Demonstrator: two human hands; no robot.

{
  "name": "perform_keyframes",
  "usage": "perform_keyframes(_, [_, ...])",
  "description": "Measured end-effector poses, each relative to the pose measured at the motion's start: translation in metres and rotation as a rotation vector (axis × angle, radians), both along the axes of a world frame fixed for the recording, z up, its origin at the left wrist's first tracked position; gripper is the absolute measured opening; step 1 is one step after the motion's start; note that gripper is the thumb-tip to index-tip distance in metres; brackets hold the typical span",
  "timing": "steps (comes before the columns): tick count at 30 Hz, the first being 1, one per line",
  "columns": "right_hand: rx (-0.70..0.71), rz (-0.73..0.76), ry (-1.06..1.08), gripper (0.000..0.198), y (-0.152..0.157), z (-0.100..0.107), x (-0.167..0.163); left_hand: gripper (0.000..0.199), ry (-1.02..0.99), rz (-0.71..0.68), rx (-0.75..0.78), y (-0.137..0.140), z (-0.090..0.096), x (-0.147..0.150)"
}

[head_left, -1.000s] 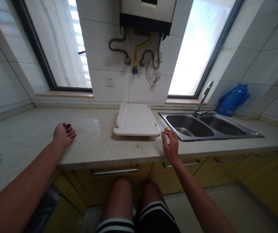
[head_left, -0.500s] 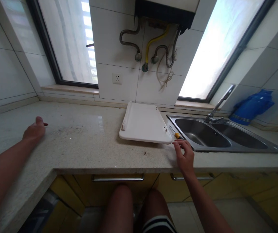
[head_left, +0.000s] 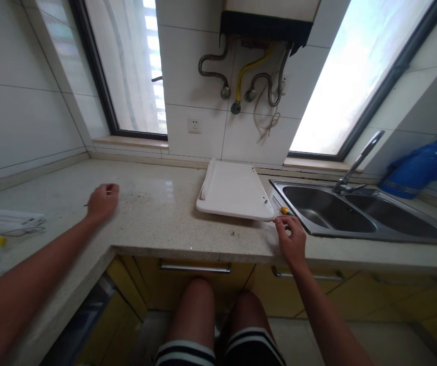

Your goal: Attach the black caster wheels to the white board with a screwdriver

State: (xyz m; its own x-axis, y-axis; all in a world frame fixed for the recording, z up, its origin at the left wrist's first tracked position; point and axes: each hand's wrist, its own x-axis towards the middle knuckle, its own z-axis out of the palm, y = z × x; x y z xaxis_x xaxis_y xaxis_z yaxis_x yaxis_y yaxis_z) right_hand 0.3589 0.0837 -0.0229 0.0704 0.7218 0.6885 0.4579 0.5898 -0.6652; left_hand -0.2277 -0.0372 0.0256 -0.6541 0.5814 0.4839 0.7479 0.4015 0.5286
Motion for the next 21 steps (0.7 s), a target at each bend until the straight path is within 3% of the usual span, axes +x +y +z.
perform_keyframes(4, [-0.011,0.012,-0.010,0.043,0.003,-0.001,0.000,0.047,0.158,-0.361,-0.130,-0.004,-0.026,0.070])
perform_keyframes(7, [-0.016,0.010,-0.030,0.043,0.004,-0.002,0.000,0.048,0.235,-0.523,-0.151,-0.011,-0.039,0.106])
perform_keyframes(10, [-0.018,0.006,-0.063,0.041,0.005,-0.003,-0.002,0.048,0.277,-0.563,-0.131,-0.016,-0.043,0.117])
perform_keyframes(21, [0.017,-0.020,-0.201,0.027,-0.004,-0.003,-0.009,0.045,0.357,-0.571,-0.119,-0.013,-0.046,0.114])
